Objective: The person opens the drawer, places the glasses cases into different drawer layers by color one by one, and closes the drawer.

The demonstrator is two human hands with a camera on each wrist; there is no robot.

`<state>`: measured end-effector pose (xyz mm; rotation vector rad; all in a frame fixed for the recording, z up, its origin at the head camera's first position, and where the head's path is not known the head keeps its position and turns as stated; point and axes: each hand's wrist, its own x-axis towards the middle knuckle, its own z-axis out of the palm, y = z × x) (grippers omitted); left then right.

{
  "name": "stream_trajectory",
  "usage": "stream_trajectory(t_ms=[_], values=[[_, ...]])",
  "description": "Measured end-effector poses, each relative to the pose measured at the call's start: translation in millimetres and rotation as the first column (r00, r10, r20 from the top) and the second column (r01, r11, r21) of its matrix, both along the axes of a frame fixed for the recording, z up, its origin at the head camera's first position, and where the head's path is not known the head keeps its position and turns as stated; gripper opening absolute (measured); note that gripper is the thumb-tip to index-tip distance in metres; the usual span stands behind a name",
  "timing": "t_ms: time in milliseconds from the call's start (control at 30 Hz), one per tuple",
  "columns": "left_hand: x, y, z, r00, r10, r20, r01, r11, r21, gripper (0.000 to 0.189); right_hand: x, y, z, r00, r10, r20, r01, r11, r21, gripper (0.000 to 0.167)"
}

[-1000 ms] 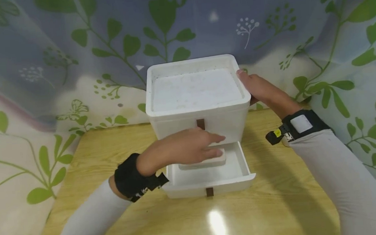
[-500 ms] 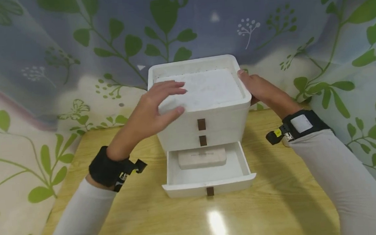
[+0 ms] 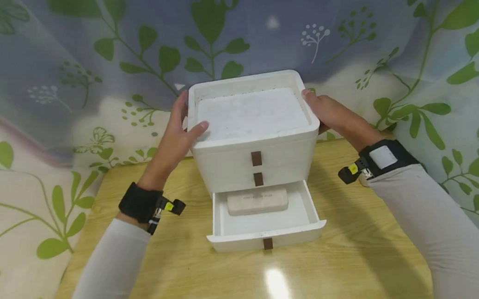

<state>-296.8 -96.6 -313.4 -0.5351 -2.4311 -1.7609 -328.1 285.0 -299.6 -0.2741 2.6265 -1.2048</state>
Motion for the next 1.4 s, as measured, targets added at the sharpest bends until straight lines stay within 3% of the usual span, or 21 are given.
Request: stream_trajectory(t_ms=[167,300,400,567,767,1000,1200,1400], values=[[-7.7,-3.5,-11.8,0.989,-0.042,0.139,0.015,0.981,0.193,0.095,-0.8,-1.0,-0.8,1.0,-0.001,-0.008,0.001,1.0,0.008,0.089],[-10.5,-0.8,-20.4,0.97,-0.123,0.209,0.039,0.931,0.363,0.09,-2.3,-1.7,-0.8,1.0,-0.008,-0.003,0.008,1.0,0.014,0.089],[-12.1,3.2,-25.5,0.963,-0.157,0.219,0.043,0.892,0.451,0.086,-3.1,-2.3,1.0,1.0,-0.018,-0.008,0.018,1.0,0.019,0.09],[-14.4,12.3,-34.4,0.97,-0.145,0.195,0.017,0.841,0.541,0.081,-2.9,-0.6,1.4,1.0,-0.024,-0.02,0.024,1.0,0.001,0.086],[-13.2,26.8,-44.5,0.976,-0.137,0.171,0.02,0.832,0.555,0.077,4.8,9.1,-4.2,0.998,-0.057,-0.021,0.056,0.998,-0.007,0.085],[-11.6,30.8,-42.8,0.981,-0.117,0.158,0.005,0.818,0.576,0.076,7.4,15.0,-4.3,0.998,-0.055,-0.038,0.054,0.998,-0.024,0.086],[-10.8,25.6,-42.9,0.983,-0.106,0.15,-0.001,0.813,0.582,0.075,10.8,26.2,-2.6,0.998,-0.052,-0.029,0.054,0.994,0.095,0.09],[-10.6,23.1,-45.0,0.985,-0.093,0.148,-0.011,0.811,0.585,0.075,16.9,47.9,-11.8,0.997,-0.012,-0.082,0.035,0.957,0.286,0.082]])
